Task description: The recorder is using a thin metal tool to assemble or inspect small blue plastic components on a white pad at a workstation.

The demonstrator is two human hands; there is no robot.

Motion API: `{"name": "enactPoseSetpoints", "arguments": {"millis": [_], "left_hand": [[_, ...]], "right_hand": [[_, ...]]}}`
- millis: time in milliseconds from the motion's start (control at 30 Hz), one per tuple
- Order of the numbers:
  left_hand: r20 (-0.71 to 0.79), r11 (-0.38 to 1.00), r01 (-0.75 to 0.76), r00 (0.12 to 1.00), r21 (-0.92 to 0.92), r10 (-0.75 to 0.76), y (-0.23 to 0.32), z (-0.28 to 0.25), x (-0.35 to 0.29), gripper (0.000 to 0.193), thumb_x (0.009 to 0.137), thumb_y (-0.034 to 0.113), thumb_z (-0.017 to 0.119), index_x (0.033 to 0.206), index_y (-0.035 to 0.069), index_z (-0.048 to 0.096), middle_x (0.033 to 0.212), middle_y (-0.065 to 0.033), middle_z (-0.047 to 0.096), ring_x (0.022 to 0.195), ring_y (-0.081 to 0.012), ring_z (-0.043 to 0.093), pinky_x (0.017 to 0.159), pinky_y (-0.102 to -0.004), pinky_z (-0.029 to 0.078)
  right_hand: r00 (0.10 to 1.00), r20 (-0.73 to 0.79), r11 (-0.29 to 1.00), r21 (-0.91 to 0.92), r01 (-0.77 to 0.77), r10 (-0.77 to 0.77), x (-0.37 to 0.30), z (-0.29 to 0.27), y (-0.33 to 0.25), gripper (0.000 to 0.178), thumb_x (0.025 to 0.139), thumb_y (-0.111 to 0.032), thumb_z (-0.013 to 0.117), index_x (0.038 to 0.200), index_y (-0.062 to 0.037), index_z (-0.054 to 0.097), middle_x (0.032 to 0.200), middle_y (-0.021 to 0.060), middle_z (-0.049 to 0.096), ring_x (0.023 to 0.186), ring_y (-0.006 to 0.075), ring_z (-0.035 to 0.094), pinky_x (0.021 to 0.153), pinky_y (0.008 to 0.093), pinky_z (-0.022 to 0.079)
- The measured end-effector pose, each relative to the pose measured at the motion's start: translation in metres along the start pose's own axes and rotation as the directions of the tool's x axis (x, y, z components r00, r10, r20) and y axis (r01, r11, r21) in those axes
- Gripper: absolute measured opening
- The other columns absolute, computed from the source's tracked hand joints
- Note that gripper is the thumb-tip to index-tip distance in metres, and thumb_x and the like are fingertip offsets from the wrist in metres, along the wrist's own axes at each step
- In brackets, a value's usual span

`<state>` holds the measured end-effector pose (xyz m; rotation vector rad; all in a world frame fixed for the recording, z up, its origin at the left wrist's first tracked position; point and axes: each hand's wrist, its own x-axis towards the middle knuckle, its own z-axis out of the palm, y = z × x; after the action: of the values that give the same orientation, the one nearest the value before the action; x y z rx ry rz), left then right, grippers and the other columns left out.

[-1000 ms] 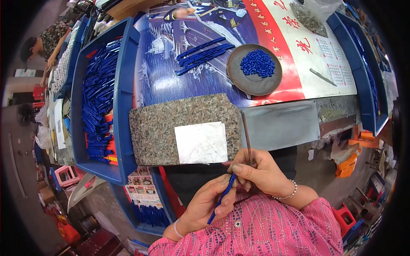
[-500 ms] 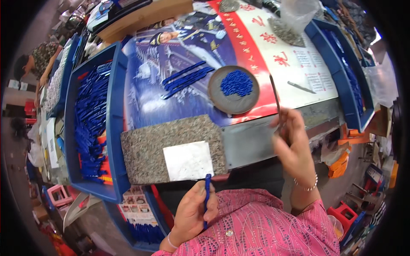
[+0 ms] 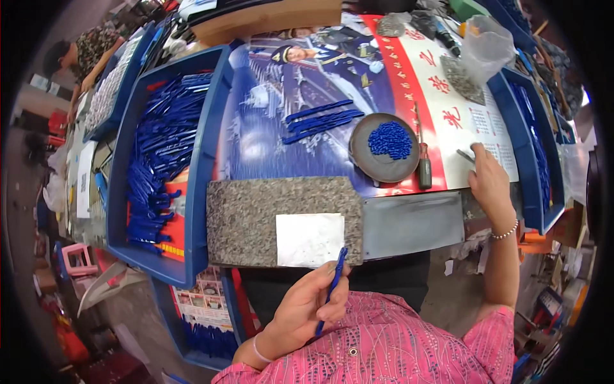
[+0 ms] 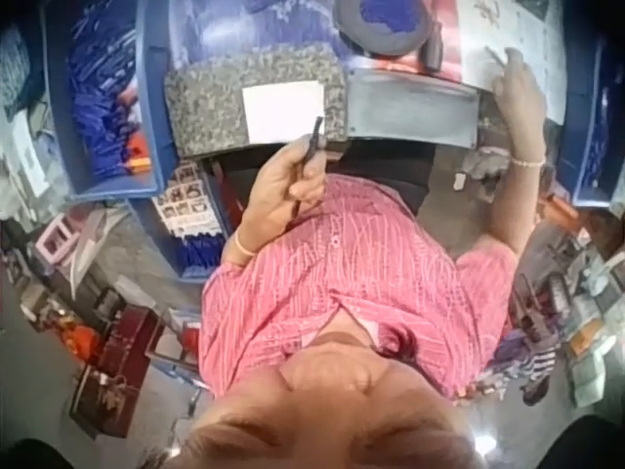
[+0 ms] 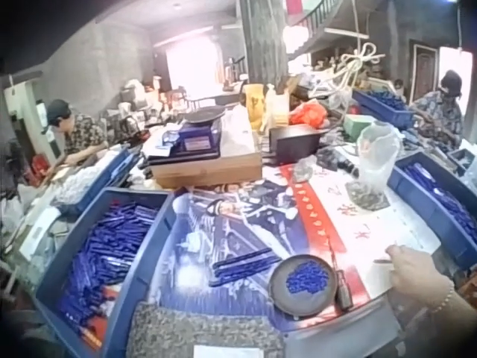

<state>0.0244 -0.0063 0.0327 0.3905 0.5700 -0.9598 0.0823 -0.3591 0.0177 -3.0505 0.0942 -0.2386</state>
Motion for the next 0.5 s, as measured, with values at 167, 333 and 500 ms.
{"name": "enactPoseSetpoints", "arguments": {"millis": [167, 333, 500], "left_hand": [[0.031, 0.997, 0.042, 0.999, -0.058, -0.04, 0.003, -0.006, 0.004, 0.025, 0.097, 0.023, 0.034, 0.104, 0.005, 0.05, 0.065, 0.0022, 0.042, 0.041, -0.0028, 0.032, 0.042, -0.018, 0.027], [0.06, 0.997, 0.06, 0.997, -0.049, -0.057, 0.006, -0.002, 0.003, 0.021, 0.097, 0.024, 0.036, 0.1, 0.008, 0.049, 0.066, 0.002, 0.044, 0.043, -0.0039, 0.035, 0.042, -0.0196, 0.029], [-0.004, 1.0, 0.002, 1.0, 0.025, -0.002, 0.004, 0.002, 0.002, 0.02, 0.097, 0.021, 0.037, 0.101, 0.007, 0.05, 0.065, 0.0044, 0.041, 0.042, -0.0019, 0.033, 0.043, -0.0183, 0.026]], "right_hand": [[0.973, 0.217, 0.974, -0.225, -0.025, 0.075, 0.006, 0.008, 0.02, 0.029, 0.072, 0.007, 0.043, 0.1, -0.002, 0.042, 0.087, 0.0233, 0.054, 0.08, 0.0396, 0.055, 0.068, 0.0442, 0.045], [0.974, 0.01, 0.974, 0.005, 0.225, -0.225, 0.004, -0.018, 0.014, 0.024, 0.076, 0.004, 0.043, 0.1, 0.0012, 0.046, 0.084, 0.0186, 0.055, 0.076, 0.0319, 0.058, 0.067, 0.0373, 0.046], [0.95, 0.112, 0.364, 0.906, -0.218, 0.29, -0.037, -0.055, -0.071, 0.014, 0.083, -0.002, 0.044, 0.096, -0.0001, 0.046, 0.078, 0.0054, 0.051, 0.062, 0.0087, 0.05, 0.05, 0.0193, 0.04]]}}
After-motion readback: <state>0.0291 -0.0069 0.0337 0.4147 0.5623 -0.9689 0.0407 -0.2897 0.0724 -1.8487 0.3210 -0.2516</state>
